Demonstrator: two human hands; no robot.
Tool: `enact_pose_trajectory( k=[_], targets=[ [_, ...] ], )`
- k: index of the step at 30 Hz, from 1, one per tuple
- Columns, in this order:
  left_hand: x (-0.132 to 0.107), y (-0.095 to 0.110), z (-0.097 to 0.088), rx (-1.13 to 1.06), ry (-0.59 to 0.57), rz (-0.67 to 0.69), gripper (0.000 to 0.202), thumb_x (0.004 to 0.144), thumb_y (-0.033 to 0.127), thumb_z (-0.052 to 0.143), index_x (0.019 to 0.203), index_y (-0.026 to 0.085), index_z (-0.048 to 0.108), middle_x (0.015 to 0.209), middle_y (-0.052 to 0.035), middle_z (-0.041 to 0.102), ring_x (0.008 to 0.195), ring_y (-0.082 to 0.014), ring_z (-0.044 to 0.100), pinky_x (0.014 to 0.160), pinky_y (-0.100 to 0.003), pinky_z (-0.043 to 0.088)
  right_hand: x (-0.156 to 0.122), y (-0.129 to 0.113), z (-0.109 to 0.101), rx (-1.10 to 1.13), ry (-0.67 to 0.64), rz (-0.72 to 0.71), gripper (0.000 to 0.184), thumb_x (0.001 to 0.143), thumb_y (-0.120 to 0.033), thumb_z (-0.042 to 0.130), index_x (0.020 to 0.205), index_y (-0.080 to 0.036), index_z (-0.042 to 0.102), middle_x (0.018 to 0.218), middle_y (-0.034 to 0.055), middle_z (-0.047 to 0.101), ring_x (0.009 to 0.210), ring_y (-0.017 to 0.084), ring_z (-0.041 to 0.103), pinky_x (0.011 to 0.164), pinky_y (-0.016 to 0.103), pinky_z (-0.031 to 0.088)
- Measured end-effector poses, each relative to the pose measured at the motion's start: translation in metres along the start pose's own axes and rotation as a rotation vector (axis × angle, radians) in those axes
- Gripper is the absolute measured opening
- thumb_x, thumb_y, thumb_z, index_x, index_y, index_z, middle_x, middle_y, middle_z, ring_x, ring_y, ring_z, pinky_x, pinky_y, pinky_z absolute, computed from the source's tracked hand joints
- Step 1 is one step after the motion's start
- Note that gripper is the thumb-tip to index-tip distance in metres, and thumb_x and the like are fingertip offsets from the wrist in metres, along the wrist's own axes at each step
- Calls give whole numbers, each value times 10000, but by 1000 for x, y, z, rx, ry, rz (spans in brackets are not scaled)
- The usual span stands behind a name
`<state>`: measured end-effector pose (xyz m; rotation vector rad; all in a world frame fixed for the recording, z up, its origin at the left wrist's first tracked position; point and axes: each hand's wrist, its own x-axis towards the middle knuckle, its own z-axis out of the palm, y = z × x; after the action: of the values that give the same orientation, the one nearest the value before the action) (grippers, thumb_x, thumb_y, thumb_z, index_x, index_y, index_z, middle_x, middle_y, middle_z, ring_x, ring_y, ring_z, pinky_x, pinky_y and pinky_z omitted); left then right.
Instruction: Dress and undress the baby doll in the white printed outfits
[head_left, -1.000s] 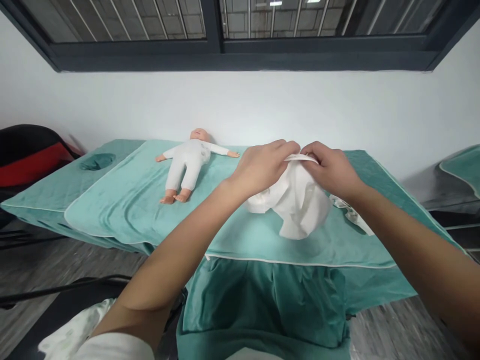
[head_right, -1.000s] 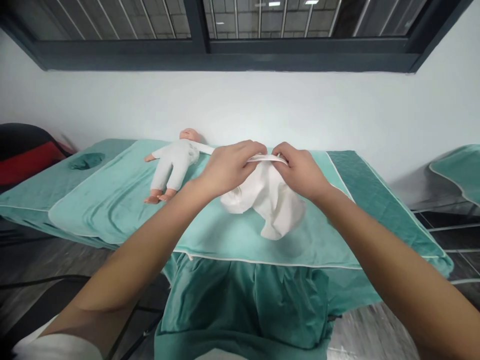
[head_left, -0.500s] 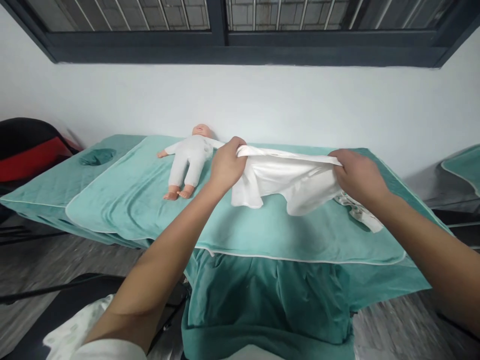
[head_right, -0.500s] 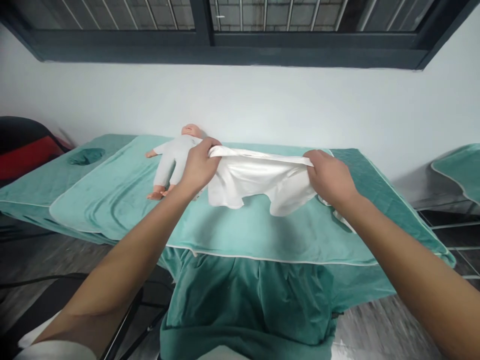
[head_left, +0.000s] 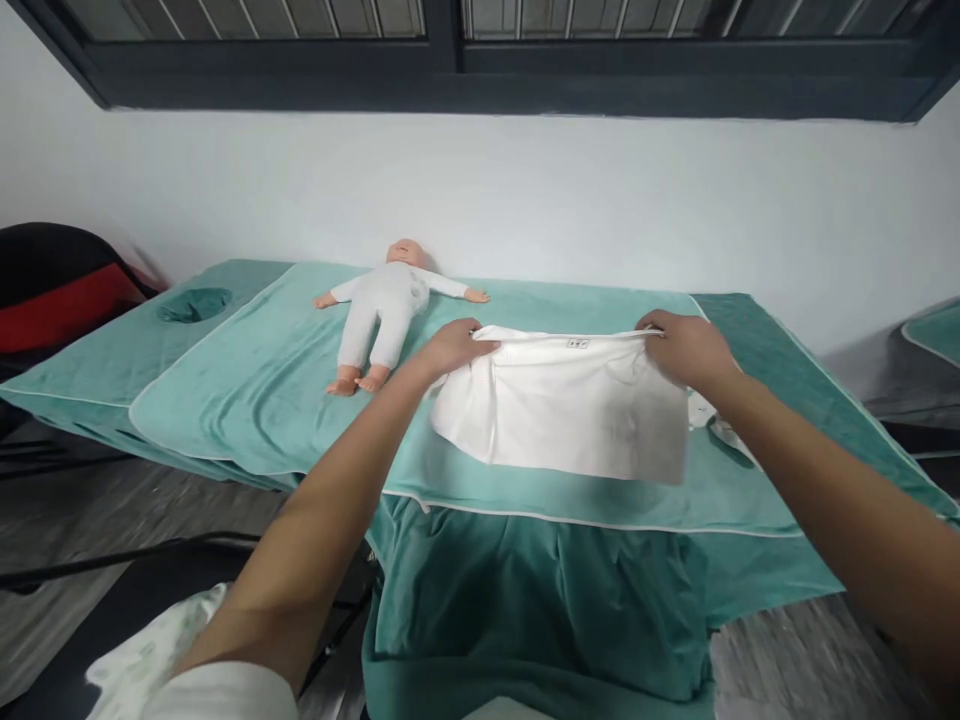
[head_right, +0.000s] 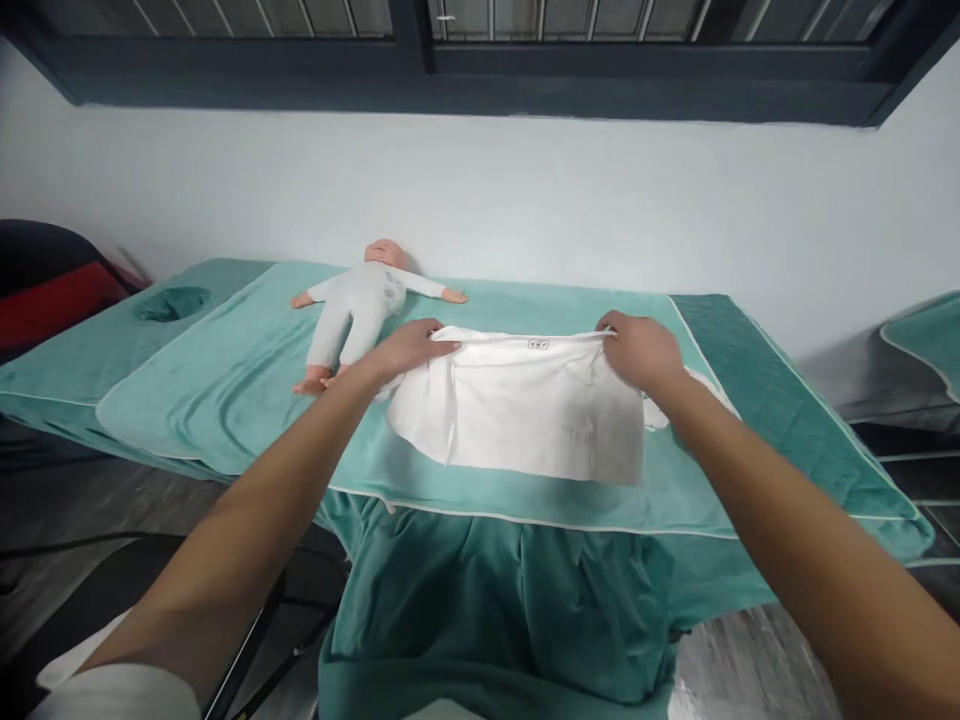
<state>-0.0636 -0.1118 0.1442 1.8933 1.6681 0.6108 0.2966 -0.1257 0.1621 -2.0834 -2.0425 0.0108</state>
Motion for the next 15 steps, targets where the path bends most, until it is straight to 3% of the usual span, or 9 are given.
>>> enact_pose_trajectory(
  k=[4, 6, 8, 12, 15],
  targets=[
    [20, -8, 37, 330, 190, -117, 397, 884, 414, 624, 1218, 201, 612, 1224, -152, 679, 1145, -328, 625, 907, -395, 495, 17, -13, 61, -14, 125, -69, 518, 895, -155, 401, 1379, -147, 585, 1316, 178, 637, 1113, 347, 605, 923, 473, 487],
    [20, -10, 56, 492, 286, -70, 388, 908, 324, 591, 1269, 182, 580, 1309, -181, 617, 1212, -351, 568, 958, -454, 481, 12, -25, 94, -20, 195, -162, 531, 880, -107, 394, 1380, -66, 565, 1404, 236, 553, 1237, 373, 532, 1017, 516, 451],
    [16, -12, 77, 590, 321, 34, 387, 923, 252, 549, 1302, 172, 560, 1371, -182, 565, 1268, -354, 508, 1008, -486, 456, 1, -41, 125, 36, 205, -279, 529, 869, -83, 392, 1367, -59, 568, 1457, 229, 508, 1336, 358, 461, 1112, 522, 399],
    [12, -17, 116, 528, 155, 219, 358, 972, 180, 419, 1292, 167, 580, 1357, -143, 574, 1271, -279, 506, 1062, -407, 445, -21, -71, 169, 167, 90, -367, 518, 903, -112, 361, 1383, -123, 556, 1516, 162, 481, 1423, 298, 412, 1184, 502, 367],
    [17, -18, 138, 495, 57, 190, 344, 987, 182, 388, 1228, 109, 623, 1302, -169, 600, 1252, -278, 539, 1090, -391, 436, -19, -78, 182, 183, 60, -274, 514, 944, -193, 360, 1419, -65, 510, 1537, 193, 457, 1467, 315, 366, 1220, 506, 320]
  ],
)
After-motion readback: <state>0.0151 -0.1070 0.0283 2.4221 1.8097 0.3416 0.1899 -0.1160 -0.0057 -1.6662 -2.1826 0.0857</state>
